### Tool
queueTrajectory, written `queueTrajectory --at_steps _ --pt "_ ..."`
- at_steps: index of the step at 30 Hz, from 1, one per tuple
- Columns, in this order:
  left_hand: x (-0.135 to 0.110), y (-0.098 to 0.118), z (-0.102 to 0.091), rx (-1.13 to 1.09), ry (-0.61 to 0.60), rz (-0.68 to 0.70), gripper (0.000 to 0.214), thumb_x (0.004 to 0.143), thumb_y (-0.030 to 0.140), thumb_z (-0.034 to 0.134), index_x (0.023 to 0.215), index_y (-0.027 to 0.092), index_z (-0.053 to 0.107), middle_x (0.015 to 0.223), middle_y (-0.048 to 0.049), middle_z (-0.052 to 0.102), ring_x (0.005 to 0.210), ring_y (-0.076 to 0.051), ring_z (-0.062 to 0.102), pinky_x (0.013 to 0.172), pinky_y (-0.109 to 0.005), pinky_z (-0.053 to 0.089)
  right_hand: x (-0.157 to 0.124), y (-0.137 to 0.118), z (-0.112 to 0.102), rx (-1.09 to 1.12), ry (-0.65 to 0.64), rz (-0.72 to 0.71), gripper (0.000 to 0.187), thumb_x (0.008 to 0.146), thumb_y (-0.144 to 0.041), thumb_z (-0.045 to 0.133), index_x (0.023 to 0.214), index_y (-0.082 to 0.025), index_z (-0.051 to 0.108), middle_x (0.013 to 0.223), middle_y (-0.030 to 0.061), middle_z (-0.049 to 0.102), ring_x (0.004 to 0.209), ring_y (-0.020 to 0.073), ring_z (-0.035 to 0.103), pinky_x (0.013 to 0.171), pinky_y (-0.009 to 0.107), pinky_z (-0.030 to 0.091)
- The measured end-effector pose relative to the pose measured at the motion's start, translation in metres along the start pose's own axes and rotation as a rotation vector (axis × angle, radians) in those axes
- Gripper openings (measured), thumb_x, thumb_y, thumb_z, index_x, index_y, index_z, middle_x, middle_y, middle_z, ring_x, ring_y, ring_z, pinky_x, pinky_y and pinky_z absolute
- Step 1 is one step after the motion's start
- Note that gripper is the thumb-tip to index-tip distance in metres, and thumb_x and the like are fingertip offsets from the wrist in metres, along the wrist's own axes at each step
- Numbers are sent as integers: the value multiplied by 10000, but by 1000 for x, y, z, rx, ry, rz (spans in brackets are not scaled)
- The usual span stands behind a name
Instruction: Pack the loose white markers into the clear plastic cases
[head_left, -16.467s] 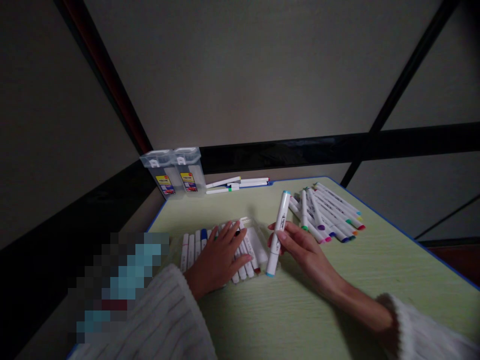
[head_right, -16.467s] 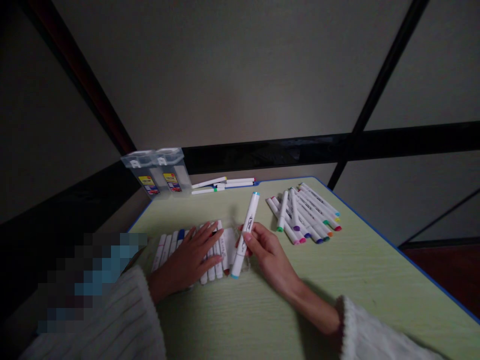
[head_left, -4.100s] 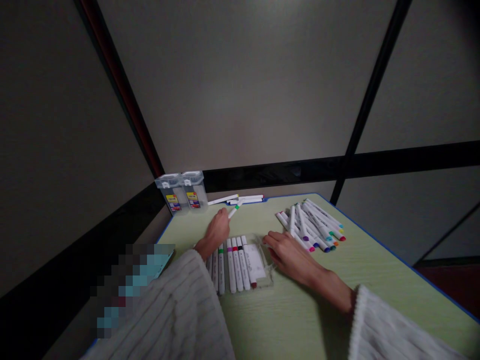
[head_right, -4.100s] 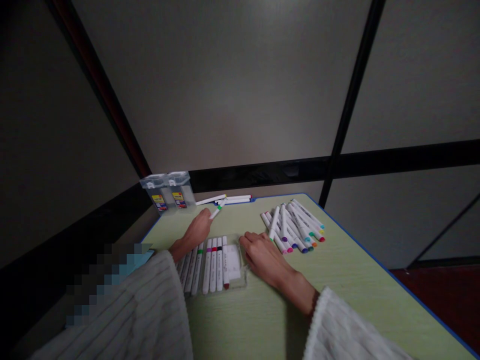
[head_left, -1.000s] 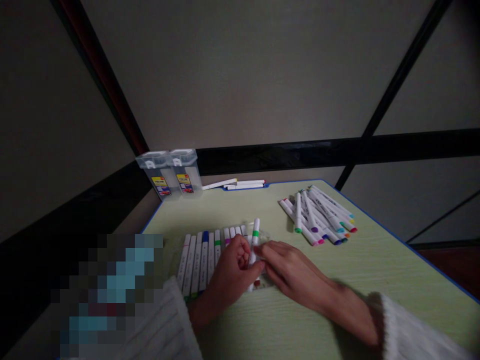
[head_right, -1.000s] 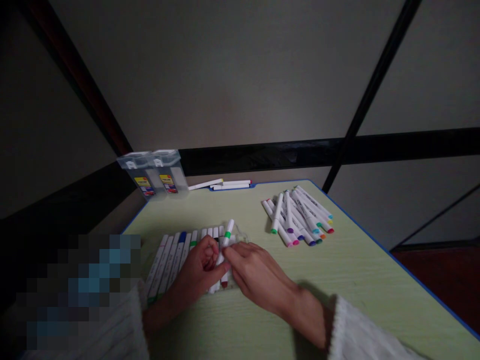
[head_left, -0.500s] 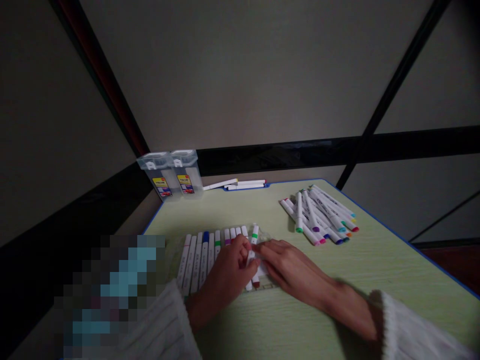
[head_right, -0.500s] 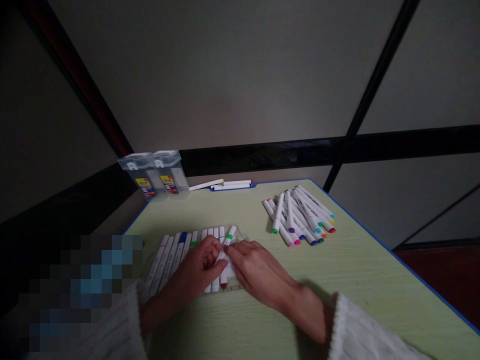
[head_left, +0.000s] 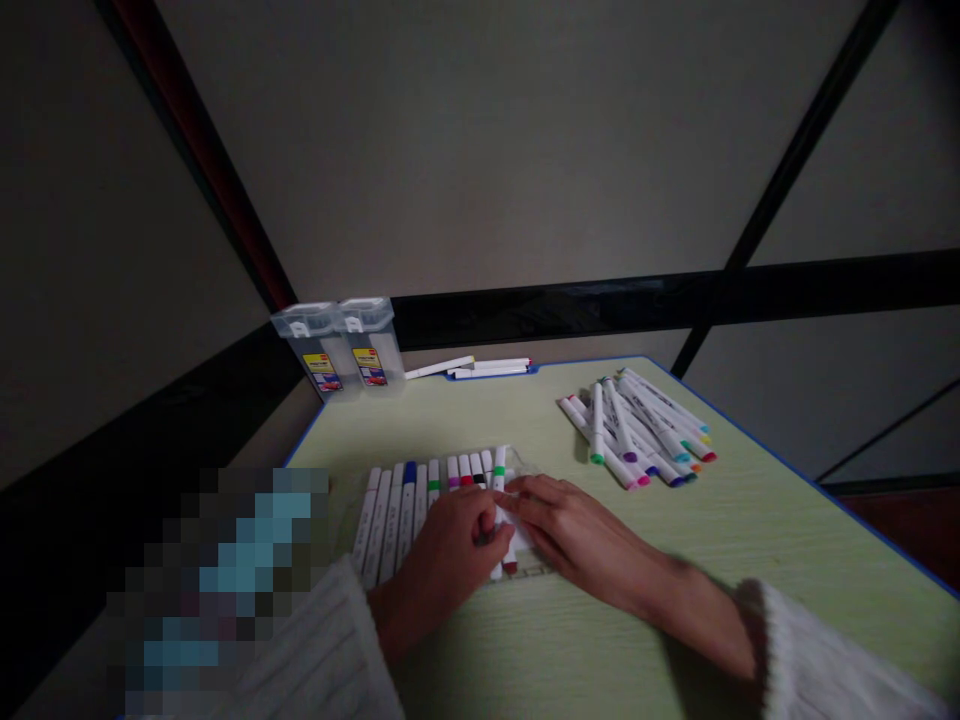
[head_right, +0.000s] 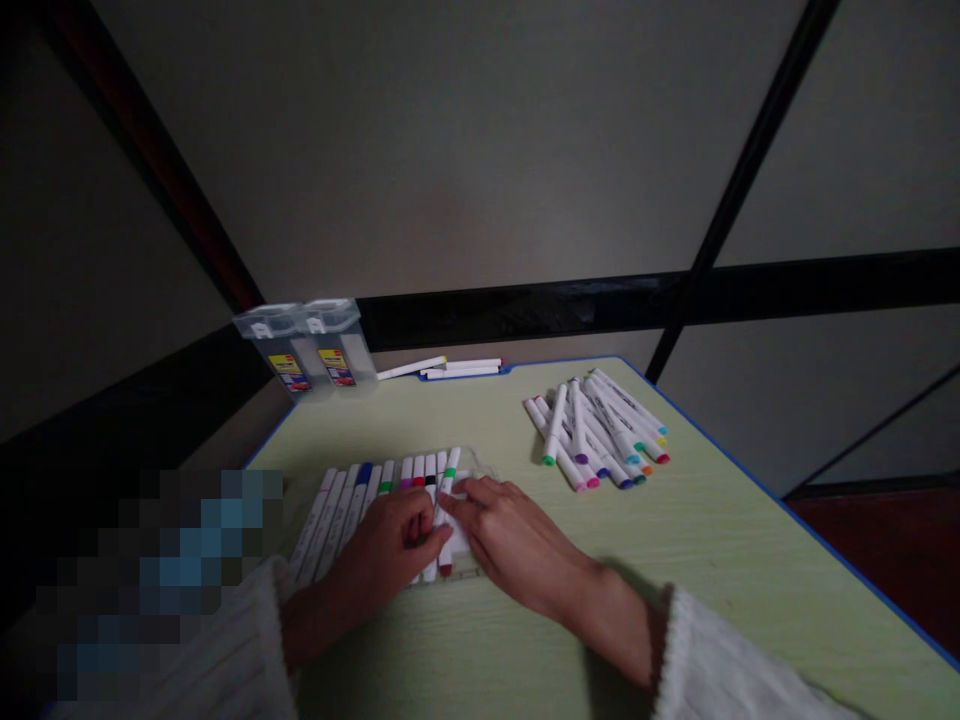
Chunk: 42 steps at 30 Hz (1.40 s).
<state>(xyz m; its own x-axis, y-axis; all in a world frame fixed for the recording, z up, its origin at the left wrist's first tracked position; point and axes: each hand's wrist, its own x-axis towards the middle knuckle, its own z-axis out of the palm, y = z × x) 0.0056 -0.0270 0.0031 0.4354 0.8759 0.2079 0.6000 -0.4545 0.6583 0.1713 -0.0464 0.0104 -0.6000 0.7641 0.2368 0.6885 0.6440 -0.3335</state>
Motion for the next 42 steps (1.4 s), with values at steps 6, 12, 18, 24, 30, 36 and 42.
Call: queueTrajectory --at_steps 6,12,18,24,30,36,42 --pt "-1 1 1 -31 -47 46 203 688 155 519 542 169 379 558 43 388 556 -103 363 521 -231 236 -1 0 -4 6 12 49 291 846 -130 403 1091 -139 560 935 104 537 910 196 516 794 341 448" --pt "-2 2 0 -34 -69 52 200 710 156 501 553 170 377 583 39 388 573 -106 374 530 -230 247 -1 0 -5 -1 -2 33 284 856 -131 398 1089 -122 560 975 119 524 972 212 489 842 354 430" --pt "-3 2 -1 -25 -96 37 181 718 184 518 580 170 402 600 38 407 577 -107 383 530 -229 252 -1 4 -4 11 12 2 273 853 -109 395 1070 -129 560 957 108 531 935 198 503 823 342 438" --pt "-4 3 -2 6 -113 34 151 694 192 563 625 167 431 651 26 441 629 -120 414 567 -232 281 -1 6 -4 11 -5 14 241 851 -109 401 1018 -108 575 948 109 530 898 191 512 804 329 446" --pt "-5 2 -3 22 -132 37 135 679 182 573 658 167 441 689 23 458 658 -123 429 592 -233 306 -1 7 -3 14 4 4 238 858 -131 398 1015 -117 577 952 113 533 915 196 510 812 333 447" --pt "-8 4 -4 35 -151 38 145 663 170 592 679 165 448 708 17 476 676 -128 442 612 -240 328 -2 6 -5 26 7 10 247 854 -123 389 1001 -128 587 934 109 533 882 186 529 792 326 461" --pt "-7 7 -7 82 -171 39 111 670 174 594 720 156 498 757 -4 517 720 -146 472 652 -262 371 -3 6 -5 2 7 8 257 837 -99 395 1007 -127 586 952 114 536 874 184 541 783 319 466"
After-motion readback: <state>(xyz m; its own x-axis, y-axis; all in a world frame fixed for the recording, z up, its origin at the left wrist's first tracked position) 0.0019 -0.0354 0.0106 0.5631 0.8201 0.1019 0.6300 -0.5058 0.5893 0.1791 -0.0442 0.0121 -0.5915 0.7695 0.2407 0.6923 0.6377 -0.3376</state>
